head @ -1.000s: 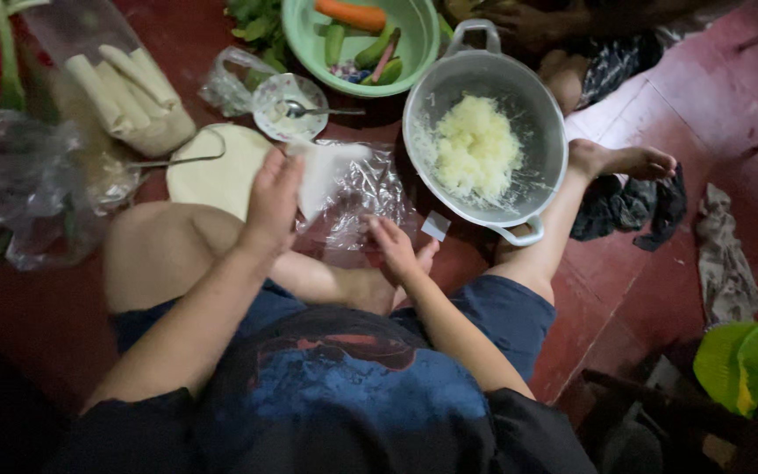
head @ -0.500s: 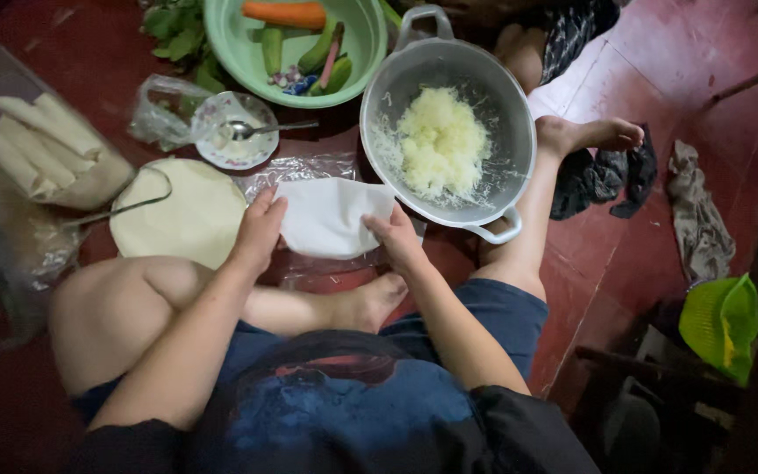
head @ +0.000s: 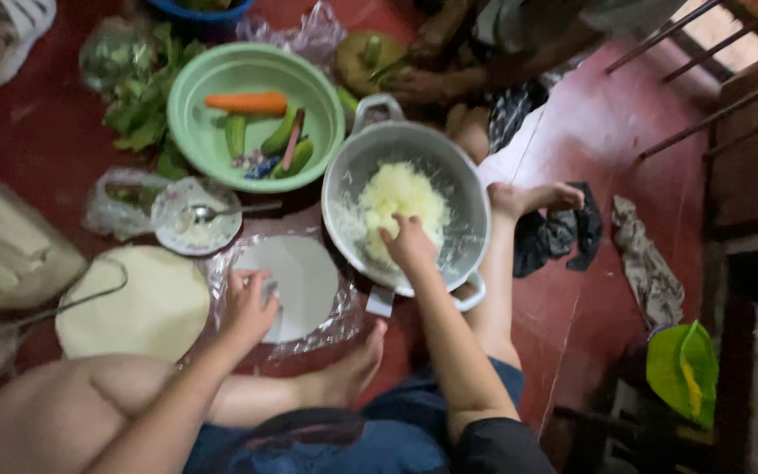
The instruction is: The person sits on the floor and rolls shredded white filling inside thin, round wrappers. They place the filling on the wrapper, fold it into a cylinder, and then place the finished roll into a container. Another person is visible in the background chopping vegetables.
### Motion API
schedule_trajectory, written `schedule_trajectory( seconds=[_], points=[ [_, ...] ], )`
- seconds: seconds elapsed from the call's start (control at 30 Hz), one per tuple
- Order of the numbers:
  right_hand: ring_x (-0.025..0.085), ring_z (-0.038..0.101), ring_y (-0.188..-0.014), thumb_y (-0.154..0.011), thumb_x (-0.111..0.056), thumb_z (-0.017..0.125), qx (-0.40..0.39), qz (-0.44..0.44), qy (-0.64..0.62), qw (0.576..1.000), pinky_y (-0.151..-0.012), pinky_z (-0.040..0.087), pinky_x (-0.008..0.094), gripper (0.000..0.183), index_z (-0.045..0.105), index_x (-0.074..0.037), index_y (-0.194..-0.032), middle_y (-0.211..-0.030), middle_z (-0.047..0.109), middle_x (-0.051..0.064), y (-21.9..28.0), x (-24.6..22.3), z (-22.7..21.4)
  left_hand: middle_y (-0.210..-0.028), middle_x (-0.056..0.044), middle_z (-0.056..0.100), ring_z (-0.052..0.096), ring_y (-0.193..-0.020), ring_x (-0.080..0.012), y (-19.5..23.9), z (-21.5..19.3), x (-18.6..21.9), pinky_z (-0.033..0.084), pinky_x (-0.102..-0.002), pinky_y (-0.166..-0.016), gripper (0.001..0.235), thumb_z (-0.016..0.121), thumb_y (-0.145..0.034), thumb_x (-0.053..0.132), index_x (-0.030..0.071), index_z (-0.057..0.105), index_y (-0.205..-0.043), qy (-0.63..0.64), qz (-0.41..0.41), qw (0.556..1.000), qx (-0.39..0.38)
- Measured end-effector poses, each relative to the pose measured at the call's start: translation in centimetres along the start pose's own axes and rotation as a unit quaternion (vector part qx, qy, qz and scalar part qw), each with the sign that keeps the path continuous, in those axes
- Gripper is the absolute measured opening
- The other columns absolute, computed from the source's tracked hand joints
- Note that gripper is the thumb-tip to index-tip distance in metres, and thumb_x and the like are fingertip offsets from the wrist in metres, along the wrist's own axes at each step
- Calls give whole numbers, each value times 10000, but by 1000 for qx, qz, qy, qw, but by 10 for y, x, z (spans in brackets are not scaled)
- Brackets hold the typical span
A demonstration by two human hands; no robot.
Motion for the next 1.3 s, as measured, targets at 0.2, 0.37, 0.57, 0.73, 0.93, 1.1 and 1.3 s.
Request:
schedule_trajectory(
  seconds=[0.2, 0.37, 0.57, 0.73, 0.93, 1.1, 1.3],
  points=[
    [376, 680, -1064, -813, -313, 738, -2, 13, 6, 1000, -922, 552, 464, 442, 701, -148, -1222, -1263, 629, 167, -14, 25, 44, -1256, -173, 474, 629, -954, -254, -39, 0, 91, 593, -341, -794, 354, 610, -902, 109, 102, 597, -1255, 202, 10, 977, -68],
    [311, 698, -961, -809, -203, 747, 33, -8, -156, 987, -879, 563, 396, 387, 740, -86, -1177, -1102, 716, 183, -18, 33, 2, -1155, -111, 670, 668, -895, -217, -73, 52, 149, 559, -329, -777, 254, 571, -1012, 161, 77, 662, -1233, 280, 71, 945, -157],
    [141, 677, -913, -887, -74, 621, 27, 18, -516, 856, -753, 566, 287, 341, 683, -16, -1216, -1105, 713, 77, 3, 28, -57, -1073, -145, 695, 719, -900, -253, -94, 161, 193, 582, -390, -815, 733, 314, -998, 645, 16, 567, -1276, 635, -348, 595, -348],
    [127, 665, -933, -899, -77, 566, -21, -8, -631, 775, -793, 571, 280, 441, 640, -60, -1333, -1150, 666, 31, 21, 15, -51, -1131, -89, 683, 694, -967, -223, -136, 210, 188, 577, -416, -834, 409, 454, -1047, 403, 88, 561, -1284, 769, -297, 534, -187],
    [82, 618, -899, -895, -158, 753, 56, -58, -500, 862, -746, 513, 240, 431, 655, -29, -1295, -1227, 693, 27, 25, 16, -48, -1078, -100, 676, 641, -901, -228, -150, 235, 164, 519, -375, -731, 200, 504, -1108, 243, 61, 559, -1170, 739, -272, 598, -148],
    [61, 637, -765, -866, -136, 779, 40, -8, -528, 849, -662, 519, 233, 315, 704, -3, -1142, -923, 707, 18, 20, 32, -30, -1009, -144, 726, 685, -898, -253, -165, 252, 154, 565, -391, -759, 162, 422, -1032, 150, 42, 506, -1118, 680, -327, 640, -146],
    [57, 552, -648, -806, -115, 768, 24, 18, -400, 916, -572, 455, 229, 272, 751, -21, -1060, -754, 650, 27, 29, 28, -58, -850, -123, 593, 573, -715, -215, -185, 318, 114, 538, -360, -635, 271, 379, -1073, 282, 65, 538, -1095, 605, -414, 671, -114]
  ],
)
Point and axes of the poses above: each hand's wrist, its own y-axis away from the middle knuckle, its own z-axis out of the palm, x = y × z, the point moved 7 cm from there along -y, towards the middle knuckle
